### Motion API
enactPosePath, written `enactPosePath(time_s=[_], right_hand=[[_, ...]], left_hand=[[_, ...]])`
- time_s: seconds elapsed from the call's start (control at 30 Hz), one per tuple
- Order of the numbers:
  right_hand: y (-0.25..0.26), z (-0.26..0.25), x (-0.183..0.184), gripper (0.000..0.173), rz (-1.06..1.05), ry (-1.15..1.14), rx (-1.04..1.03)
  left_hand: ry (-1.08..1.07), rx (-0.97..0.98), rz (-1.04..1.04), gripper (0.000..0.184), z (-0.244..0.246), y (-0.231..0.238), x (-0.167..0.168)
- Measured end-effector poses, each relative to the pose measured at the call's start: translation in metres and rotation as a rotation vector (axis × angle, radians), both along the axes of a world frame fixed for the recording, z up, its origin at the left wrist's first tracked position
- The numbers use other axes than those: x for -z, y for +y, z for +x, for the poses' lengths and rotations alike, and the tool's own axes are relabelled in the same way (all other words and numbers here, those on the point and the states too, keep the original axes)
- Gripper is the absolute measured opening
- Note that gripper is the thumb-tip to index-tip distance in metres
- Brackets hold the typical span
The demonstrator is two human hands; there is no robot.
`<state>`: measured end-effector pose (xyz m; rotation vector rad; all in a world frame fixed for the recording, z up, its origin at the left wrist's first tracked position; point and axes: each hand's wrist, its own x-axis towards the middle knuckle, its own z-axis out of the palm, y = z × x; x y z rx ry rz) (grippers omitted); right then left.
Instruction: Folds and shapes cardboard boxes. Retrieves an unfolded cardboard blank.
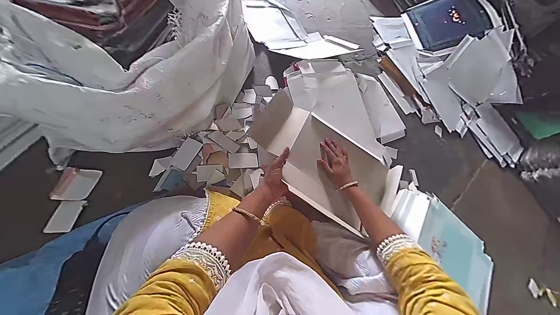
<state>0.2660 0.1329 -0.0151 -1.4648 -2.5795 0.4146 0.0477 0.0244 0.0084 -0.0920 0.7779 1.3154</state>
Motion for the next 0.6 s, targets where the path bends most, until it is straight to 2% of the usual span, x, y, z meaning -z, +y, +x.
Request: enactPosePath(time_s=[0.07,0.13,0.27,0.37,0.47,0.53,0.6], right_hand=[[0.004,0.001,-0.003,0.067,-0.019,0.068,0.106],[0.016,0.008,-0.009,0.07,-0.023,0.163,0.232],[0.029,0.037,-0.041,0.067,-0.042,0.2,0.498],[0.042,0.063,-0.054,0.056,0.217,0.241,0.578],[0.046,0.076,-0.086,0.066,0.383,0.288,0.627],[0.047,0.082,-0.113,0.067,0.509,0.396,0.656],[0.045,0.093,-0.136,0.079,0.705,0.478,0.713]], left_hand=[[0.104,0.061,-0.054,0.035,0.001,0.002,-0.004],[0.203,0.083,-0.075,0.036,0.001,0.001,-0.008],[0.311,0.109,-0.041,0.029,0.002,-0.001,-0.014],[0.461,0.161,0.045,0.03,0.001,-0.004,-0.021],[0.576,0.168,0.154,0.026,0.001,-0.002,-0.023],[0.612,0.163,0.244,0.024,-0.001,0.0,-0.023],[0.6,0.151,0.316,0.021,-0.004,0.001,-0.026]])
